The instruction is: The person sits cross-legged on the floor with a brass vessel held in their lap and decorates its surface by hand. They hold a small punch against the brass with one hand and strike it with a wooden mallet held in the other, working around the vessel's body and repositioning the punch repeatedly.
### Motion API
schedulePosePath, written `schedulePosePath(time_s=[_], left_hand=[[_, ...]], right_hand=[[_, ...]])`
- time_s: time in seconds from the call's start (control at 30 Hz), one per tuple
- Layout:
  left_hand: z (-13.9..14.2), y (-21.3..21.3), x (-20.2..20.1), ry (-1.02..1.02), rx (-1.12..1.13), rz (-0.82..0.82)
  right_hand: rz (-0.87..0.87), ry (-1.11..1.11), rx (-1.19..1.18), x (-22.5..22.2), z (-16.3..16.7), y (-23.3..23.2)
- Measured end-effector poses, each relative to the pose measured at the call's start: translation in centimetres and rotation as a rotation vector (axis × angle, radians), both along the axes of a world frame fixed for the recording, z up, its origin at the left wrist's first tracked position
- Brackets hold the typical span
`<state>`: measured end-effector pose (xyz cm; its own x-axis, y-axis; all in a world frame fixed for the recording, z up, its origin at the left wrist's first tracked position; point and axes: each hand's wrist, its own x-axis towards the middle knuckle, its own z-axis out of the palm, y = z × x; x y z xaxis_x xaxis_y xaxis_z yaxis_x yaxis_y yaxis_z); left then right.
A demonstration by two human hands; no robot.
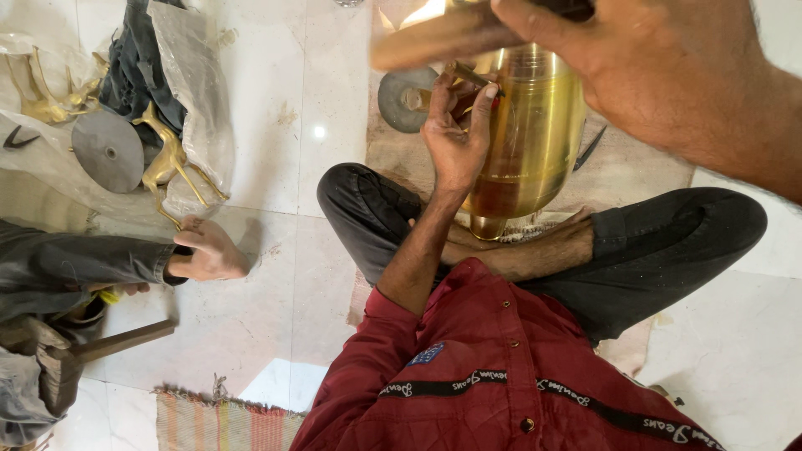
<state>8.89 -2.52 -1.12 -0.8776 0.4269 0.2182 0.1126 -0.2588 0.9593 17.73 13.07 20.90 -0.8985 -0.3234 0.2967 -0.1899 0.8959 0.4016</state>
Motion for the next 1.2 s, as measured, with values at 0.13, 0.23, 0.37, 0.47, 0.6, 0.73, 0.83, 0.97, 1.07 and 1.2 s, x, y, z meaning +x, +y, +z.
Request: schedulePosePath(time_s=[0.13, 0.23, 0.37, 0.47, 0.6, 0.73, 0.83, 0.97, 1.07, 1.2], left_hand=[[0.1, -0.2, 0.1, 0.000, -0.142, 0.022], [0.3, -0.1, -0.3, 0.004, -0.103, 0.000], [0.2, -0.2, -0.8, -0.011, -0.104, -0.022], [0.0, -0.2, -1.0, -0.018, -0.083, -0.028], [-0.2, -0.1, -1.2, 0.020, -0.174, -0.007], [-0.2, 0.0, -1.3, 0.010, -0.163, -0.025], [-0.1, -0.1, -1.4, 0.023, -0.140, -0.050], [0.0, -0.2, -1.5, 0.019, -0.173, -0.058], [0.0, -0.3, -1.5, 0.026, -0.191, -0.054], [0.3, -0.3, -1.6, 0.050, -0.159, -0.086]], right_hand=[[-0.004, -0.042, -0.068, -0.2, 0.0, -0.3], [-0.028, -0.008, 0.012, -0.2, 0.2, -0.6], [-0.055, 0.000, 0.050, -0.4, 0.4, -0.4], [-0.012, 0.021, -0.035, -0.5, 0.3, -0.2], [-0.049, 0.048, 0.030, -0.3, 0.1, -0.4], [-0.090, 0.041, 0.136, 0.1, 0.3, -0.5], [-0.059, 0.041, 0.037, 0.0, 0.3, -0.3], [-0.026, 0.022, -0.073, -0.1, 0.3, 0.0], [-0.044, 0.037, 0.009, -0.1, 0.1, 0.0], [-0.066, 0.007, -0.040, -0.1, -0.1, 0.0]])
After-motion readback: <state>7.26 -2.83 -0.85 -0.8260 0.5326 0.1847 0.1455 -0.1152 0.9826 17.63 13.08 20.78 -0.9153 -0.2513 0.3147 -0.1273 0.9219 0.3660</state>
